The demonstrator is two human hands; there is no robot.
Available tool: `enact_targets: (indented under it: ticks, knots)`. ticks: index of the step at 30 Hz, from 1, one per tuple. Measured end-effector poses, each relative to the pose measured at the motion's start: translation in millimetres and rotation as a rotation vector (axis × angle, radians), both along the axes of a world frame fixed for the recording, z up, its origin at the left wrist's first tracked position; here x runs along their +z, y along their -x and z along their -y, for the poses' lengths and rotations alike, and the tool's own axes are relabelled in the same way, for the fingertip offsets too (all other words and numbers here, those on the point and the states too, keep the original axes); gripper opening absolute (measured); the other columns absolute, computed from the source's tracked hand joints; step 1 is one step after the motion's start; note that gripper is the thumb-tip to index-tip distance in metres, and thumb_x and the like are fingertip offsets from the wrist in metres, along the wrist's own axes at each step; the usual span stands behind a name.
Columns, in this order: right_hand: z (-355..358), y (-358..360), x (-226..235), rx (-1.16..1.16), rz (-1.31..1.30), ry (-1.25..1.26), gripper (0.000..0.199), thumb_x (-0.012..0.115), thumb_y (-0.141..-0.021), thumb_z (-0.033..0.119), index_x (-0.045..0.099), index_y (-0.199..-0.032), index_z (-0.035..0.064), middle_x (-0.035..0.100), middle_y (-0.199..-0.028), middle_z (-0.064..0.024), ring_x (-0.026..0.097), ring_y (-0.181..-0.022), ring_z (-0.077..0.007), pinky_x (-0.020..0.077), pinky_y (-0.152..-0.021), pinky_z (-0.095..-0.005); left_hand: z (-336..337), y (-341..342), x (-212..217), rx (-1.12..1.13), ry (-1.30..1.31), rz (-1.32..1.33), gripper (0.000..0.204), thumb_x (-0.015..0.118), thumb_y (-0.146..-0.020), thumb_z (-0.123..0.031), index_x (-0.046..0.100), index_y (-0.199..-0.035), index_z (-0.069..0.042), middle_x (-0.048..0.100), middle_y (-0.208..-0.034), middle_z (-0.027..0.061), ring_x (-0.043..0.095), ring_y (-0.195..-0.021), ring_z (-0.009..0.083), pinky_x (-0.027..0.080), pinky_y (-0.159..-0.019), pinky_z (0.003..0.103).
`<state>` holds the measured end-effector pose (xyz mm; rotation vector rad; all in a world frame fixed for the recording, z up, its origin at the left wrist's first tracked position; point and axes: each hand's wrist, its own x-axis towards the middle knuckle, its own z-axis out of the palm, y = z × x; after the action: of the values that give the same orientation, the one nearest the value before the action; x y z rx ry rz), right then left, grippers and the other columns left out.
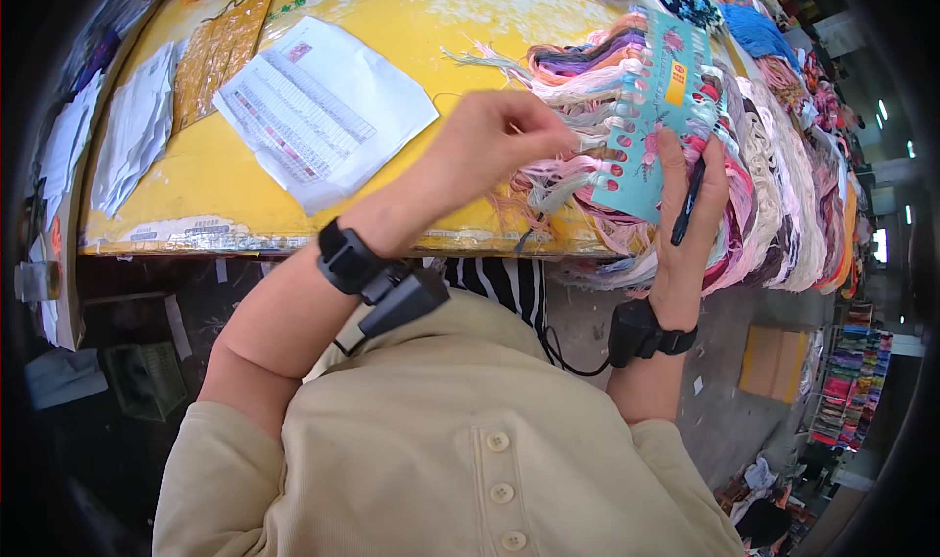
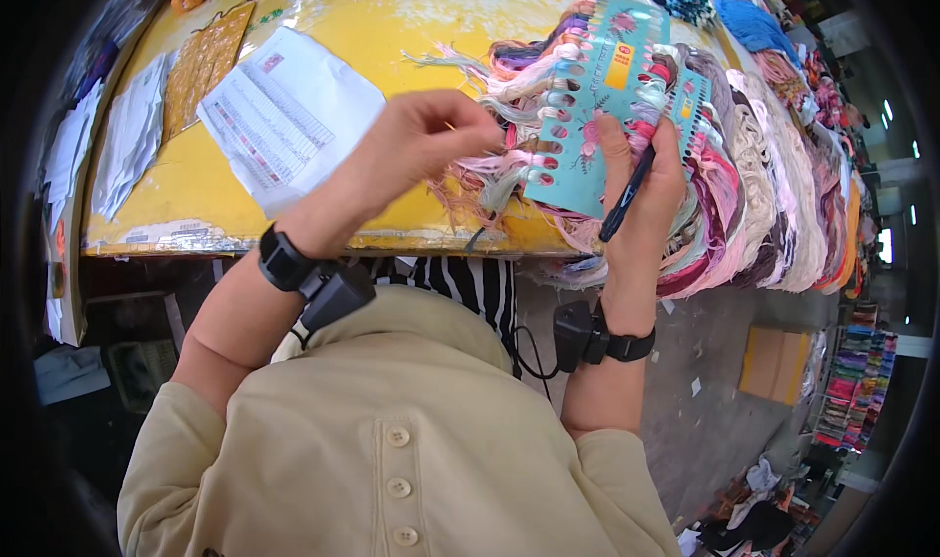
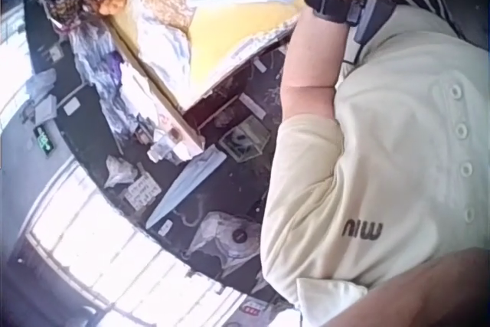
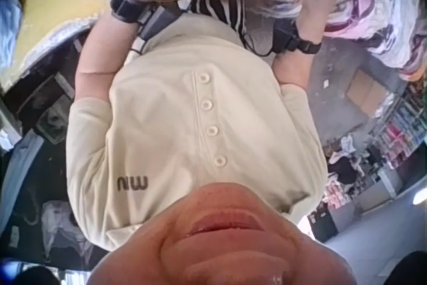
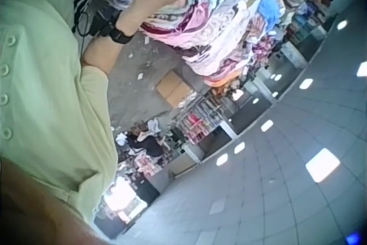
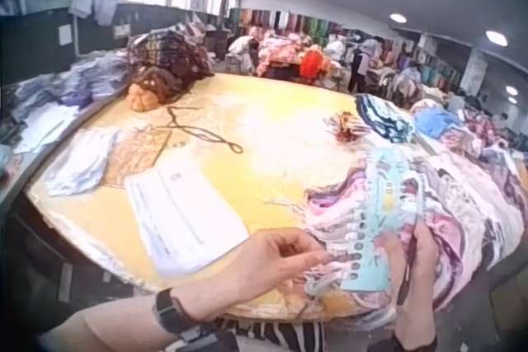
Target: Sort and organize colored embroidery threads by matching them to a color chart/legend.
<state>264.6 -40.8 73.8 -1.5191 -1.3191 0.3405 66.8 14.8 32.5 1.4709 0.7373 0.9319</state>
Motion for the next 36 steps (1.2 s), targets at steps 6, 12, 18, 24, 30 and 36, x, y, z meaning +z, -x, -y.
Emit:
enact_targets:
  ticks: [6, 12, 18, 24, 30, 36]
  knots:
    - [-1, 8, 0, 0.099, 0.026, -0.118, 0.024, 0.065, -0.089, 0.019, 0.057, -0.102, 0.0005, 0.062, -0.089, -0.0007, 0.052, -0.078, -0.0066, 0.043, -0.072, -0.0213, 5, -15, 5, -0.175, 0.469, 0.126, 0.018, 0.067, -0.087, -0.02, 0.068, -0.094, -0.003, 0.066, -0.081, 0.0013, 0.06, -0.065, 0.0045, 0.05, -0.056, 0.016]
    - [-8, 12, -23, 0.282, -0.839, 0.145, 0.032, 0.064, -0.089, 0.018, 0.057, -0.117, 0.0046, 0.061, -0.104, -0.0008, 0.059, -0.09, -0.0101, 0.0484, -0.077, -0.0258, 2, -12, -1, -0.319, 0.798, 0.375, 0.018, 0.067, -0.086, -0.019, 0.068, -0.095, -0.004, 0.067, -0.083, 0.0022, 0.062, -0.07, 0.0053, 0.052, -0.058, 0.017]
    - [-6, 3, -28, 0.255, -0.463, 0.011, 0.026, 0.062, -0.09, 0.017, 0.058, -0.112, 0.003, 0.062, -0.097, -0.0006, 0.056, -0.083, -0.0075, 0.0458, -0.074, -0.0242, -15, 2, -24, 0.003, 0.185, -0.167, 0.01, 0.064, -0.086, -0.014, 0.067, -0.088, -0.005, 0.064, -0.074, 0.0008, 0.059, -0.063, 0.0046, 0.051, -0.057, 0.021]
    - [-5, -13, -18, -0.011, -0.255, -0.225, 0.019, 0.064, -0.09, 0.016, 0.06, -0.1, 0.0006, 0.061, -0.083, 0.0025, 0.05, -0.073, -0.0037, 0.0405, -0.066, -0.0193, -26, 27, -3, -0.019, 0.543, 0.313, 0.013, 0.052, -0.094, -0.02, 0.06, -0.094, -0.01, 0.062, -0.09, -0.0021, 0.058, -0.09, 0.0084, 0.05, -0.073, 0.025]
    - [6, -9, 18, 0.052, -0.242, -0.2, 0.024, 0.065, -0.089, 0.018, 0.06, -0.103, -0.0001, 0.061, -0.087, 0.0018, 0.051, -0.075, -0.0043, 0.0413, -0.068, -0.0196, -14, 22, 34, -0.298, 0.671, 0.802, 0.013, 0.044, -0.098, -0.016, 0.053, -0.093, -0.009, 0.047, -0.073, -0.0039, 0.047, -0.07, 0.0076, 0.047, -0.083, 0.029]
    - [16, -7, 71, 0.172, -0.311, -0.254, 0.027, 0.063, -0.089, 0.017, 0.059, -0.109, 0.0003, 0.064, -0.094, -0.0001, 0.054, -0.08, -0.0051, 0.044, -0.074, -0.0207, -28, 50, 78, -0.04, 0.37, 0.791, 0.017, 0.044, -0.099, -0.021, 0.048, -0.087, -0.011, 0.025, -0.062, -0.0064, 0.023, -0.05, 0.0035, 0.019, -0.042, 0.019]
